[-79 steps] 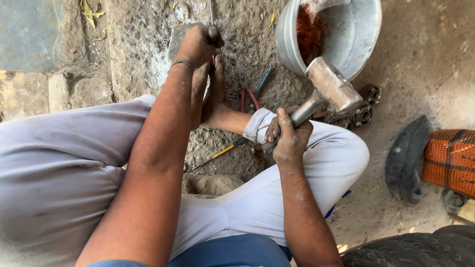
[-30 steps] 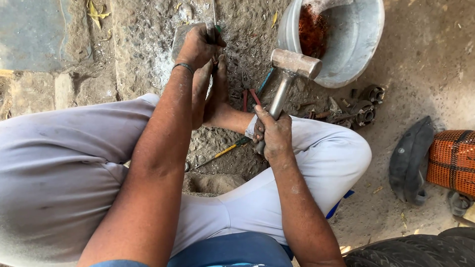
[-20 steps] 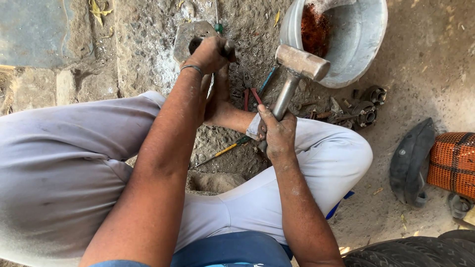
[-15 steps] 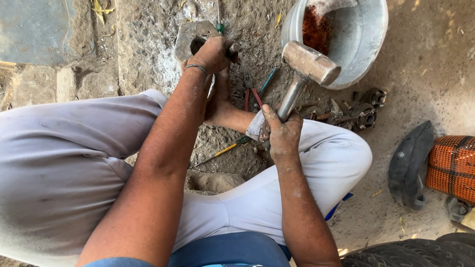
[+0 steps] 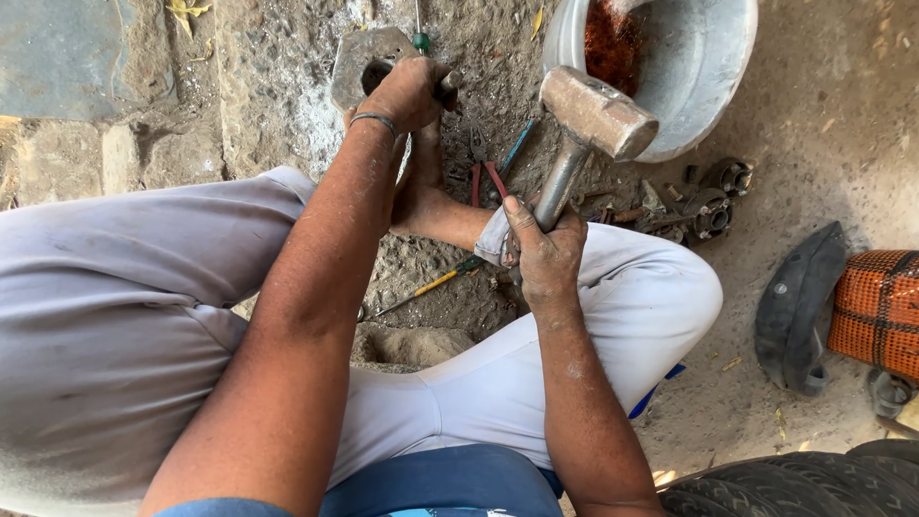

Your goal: The person sits on the ground in an outdoor repair yard and works on a rusty metal automotive component, holding it against a stone block and striking it with a hammer. They reposition the part, use pliers on it, and handle other metal pieces from the ground while working.

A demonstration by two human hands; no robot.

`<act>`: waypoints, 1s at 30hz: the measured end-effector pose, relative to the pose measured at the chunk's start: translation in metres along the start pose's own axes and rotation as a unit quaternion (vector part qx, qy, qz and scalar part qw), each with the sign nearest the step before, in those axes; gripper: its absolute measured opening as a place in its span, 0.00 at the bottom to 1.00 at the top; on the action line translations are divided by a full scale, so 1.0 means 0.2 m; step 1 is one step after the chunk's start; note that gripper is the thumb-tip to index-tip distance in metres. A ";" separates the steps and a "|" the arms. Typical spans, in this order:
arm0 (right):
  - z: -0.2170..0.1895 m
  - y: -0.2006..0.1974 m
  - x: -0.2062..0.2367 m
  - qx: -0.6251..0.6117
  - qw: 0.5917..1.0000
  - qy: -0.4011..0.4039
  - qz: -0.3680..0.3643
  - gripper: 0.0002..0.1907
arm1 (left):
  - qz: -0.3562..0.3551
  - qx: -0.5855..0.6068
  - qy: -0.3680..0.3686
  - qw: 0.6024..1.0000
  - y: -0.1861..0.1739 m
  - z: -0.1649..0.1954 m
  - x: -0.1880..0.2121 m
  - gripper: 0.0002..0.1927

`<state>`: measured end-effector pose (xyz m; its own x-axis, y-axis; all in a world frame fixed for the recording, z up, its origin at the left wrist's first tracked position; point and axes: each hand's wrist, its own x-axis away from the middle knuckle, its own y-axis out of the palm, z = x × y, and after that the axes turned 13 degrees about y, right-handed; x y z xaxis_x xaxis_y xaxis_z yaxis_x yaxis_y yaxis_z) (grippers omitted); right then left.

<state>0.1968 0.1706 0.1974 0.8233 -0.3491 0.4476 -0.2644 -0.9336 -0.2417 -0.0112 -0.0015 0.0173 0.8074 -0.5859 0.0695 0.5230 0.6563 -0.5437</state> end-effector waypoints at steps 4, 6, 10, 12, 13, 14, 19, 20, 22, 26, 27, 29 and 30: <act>0.03 -0.01 -0.02 0.046 0.999 -0.010 0.021 0.17 | -0.003 0.009 -0.005 1.000 0.00 0.01 -0.01 0.09; 0.05 -0.01 -0.04 0.050 0.997 -0.053 0.017 0.18 | 0.008 0.019 0.005 1.000 0.00 0.01 -0.01 0.10; 0.09 0.00 -0.07 0.053 0.998 -0.031 0.009 0.16 | 0.017 -0.004 0.035 0.999 0.04 -0.02 -0.01 0.11; 0.10 0.04 -0.10 0.036 0.999 -0.020 -0.010 0.17 | 0.027 -0.037 0.082 0.996 0.06 -0.02 -0.01 0.13; 0.11 0.08 -0.12 0.055 0.998 -0.006 -0.002 0.17 | 0.026 -0.051 0.084 0.995 0.06 -0.02 -0.02 0.14; 0.10 0.12 -0.15 0.073 0.997 0.009 0.006 0.17 | 0.024 -0.067 0.086 0.994 0.07 -0.01 -0.02 0.14; 0.07 0.28 -0.23 0.178 0.974 0.133 0.045 0.15 | -0.034 -0.103 0.036 0.993 0.09 0.03 -0.02 0.08; 0.06 0.29 -0.22 0.147 0.974 0.162 0.048 0.14 | -0.027 -0.115 0.047 0.992 0.09 0.03 -0.02 0.08; 0.07 0.29 -0.21 0.087 0.979 0.178 0.046 0.14 | -0.012 -0.120 0.065 0.991 0.09 0.04 -0.01 0.08; 0.05 0.11 -0.20 0.026 0.982 0.156 0.099 0.14 | 0.006 -0.075 0.070 0.995 0.08 0.05 0.01 0.10; 0.01 0.03 -0.21 0.025 0.979 0.154 0.128 0.15 | 0.013 -0.061 0.065 0.996 0.08 0.05 0.02 0.10; -0.16 -0.21 -0.20 -0.007 0.976 0.049 0.213 0.13 | 0.037 -0.091 0.097 0.990 0.09 0.04 0.02 0.13; -0.27 -0.34 -0.18 -0.022 0.967 -0.007 0.252 0.13 | 0.044 -0.106 0.109 0.987 0.10 0.04 0.02 0.14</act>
<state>0.1594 0.2428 0.2440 0.5903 -0.7602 0.2712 -0.6551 -0.6476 -0.3892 0.0044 0.0123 0.0136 0.7575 -0.6343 -0.1544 0.3658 0.6084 -0.7043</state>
